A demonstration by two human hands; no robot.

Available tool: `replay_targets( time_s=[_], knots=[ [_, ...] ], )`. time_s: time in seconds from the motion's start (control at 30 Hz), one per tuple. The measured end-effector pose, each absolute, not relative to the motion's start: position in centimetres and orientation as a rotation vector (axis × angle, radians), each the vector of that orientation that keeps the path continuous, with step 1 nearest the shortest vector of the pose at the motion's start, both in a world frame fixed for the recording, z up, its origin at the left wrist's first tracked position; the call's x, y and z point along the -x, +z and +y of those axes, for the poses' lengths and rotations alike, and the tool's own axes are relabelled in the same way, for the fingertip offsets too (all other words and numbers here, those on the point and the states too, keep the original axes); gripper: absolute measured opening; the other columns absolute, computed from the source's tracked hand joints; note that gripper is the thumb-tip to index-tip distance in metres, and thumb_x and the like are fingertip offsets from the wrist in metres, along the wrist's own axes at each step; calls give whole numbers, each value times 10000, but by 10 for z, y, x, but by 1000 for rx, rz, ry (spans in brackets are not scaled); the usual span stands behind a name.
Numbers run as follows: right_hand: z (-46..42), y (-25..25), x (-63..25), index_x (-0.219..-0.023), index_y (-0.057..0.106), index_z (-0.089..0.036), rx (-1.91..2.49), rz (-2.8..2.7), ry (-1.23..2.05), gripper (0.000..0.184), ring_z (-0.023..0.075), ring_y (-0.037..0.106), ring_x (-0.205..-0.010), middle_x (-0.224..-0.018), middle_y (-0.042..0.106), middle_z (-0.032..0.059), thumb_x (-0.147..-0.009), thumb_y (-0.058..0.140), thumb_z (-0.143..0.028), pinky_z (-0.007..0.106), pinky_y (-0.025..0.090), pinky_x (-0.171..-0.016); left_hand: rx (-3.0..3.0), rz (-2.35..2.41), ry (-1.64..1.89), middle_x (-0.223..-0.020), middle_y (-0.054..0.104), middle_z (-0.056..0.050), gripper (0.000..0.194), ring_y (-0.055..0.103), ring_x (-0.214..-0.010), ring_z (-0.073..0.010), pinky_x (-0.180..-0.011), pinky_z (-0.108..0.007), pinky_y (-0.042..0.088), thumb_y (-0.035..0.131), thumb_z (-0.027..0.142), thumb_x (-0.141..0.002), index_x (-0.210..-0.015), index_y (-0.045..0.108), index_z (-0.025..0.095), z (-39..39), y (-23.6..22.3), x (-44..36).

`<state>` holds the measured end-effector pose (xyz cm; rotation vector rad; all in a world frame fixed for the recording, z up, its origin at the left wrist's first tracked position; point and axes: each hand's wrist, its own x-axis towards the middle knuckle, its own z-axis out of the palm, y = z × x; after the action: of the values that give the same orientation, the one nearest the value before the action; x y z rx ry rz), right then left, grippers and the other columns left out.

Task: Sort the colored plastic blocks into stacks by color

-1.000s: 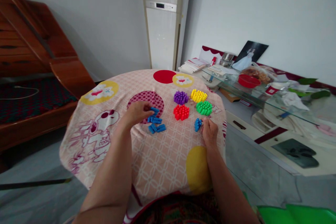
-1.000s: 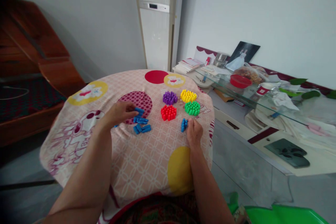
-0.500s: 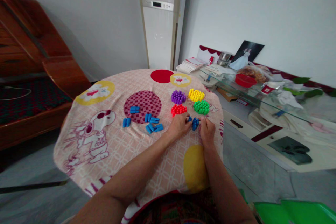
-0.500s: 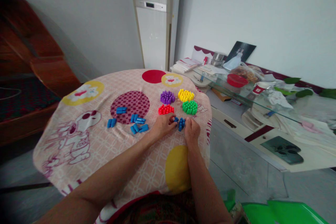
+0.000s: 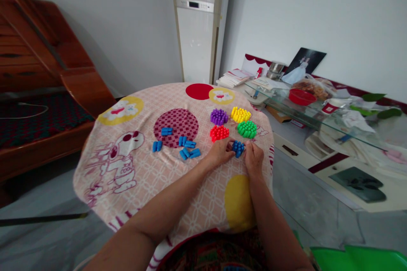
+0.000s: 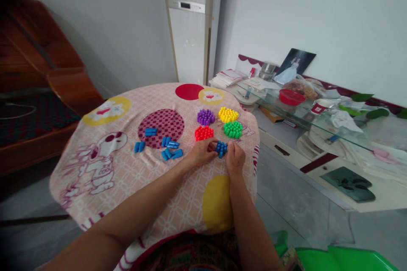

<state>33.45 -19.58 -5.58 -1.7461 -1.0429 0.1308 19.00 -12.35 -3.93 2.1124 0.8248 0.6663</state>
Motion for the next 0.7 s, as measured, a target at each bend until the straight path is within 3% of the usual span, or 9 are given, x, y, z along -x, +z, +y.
replay_targets(
  time_s=[0.13,0.3,0.4,0.6,0.7],
  knots=[
    [-196,-57,-336,-636,561,-210,1742,-1053,153,435,164,475,-572,-534,529,-7,-922,390,-490,292,308,-585,-2161,873,694,-846,727,-19,462,673,-752,-154,-693,-242,516,649,132,-740,-1202,647,148,-125,-31,-184],
    [-196,-59,-337,-591,503,-223,1741,-1035,165,441,160,462,-560,-528,516,-10,-921,403,-498,293,299,-581,-2321,1054,733,-826,742,-43,191,674,-737,-159,-732,-252,501,632,147,-792,-950,738,155,-109,4,-142],
    [-195,-59,-336,-590,491,-225,1743,-1040,158,442,158,460,-552,-535,509,-12,-920,389,-501,296,288,-579,-2378,1329,765,-908,758,-71,264,693,-816,-184,-770,-266,500,584,134,-823,-1037,739,152,-93,22,-107],
    [-196,-56,-334,-583,461,-229,1741,-1044,138,439,152,444,-550,-530,491,-18,-916,389,-506,290,269,-567,-2576,1539,131,-1070,747,-103,293,678,-1026,-281,-842,-317,493,683,137,-739,-1022,745,177,-77,25,-67],
    [-197,-54,-333,-571,447,-233,1743,-1048,124,446,149,435,-539,-525,486,-16,-913,376,-510,293,262,-565,-2592,1512,23,-1105,731,-116,287,665,-1074,-285,-861,-309,487,697,130,-732,-1014,735,169,-79,20,-66]
  ],
)
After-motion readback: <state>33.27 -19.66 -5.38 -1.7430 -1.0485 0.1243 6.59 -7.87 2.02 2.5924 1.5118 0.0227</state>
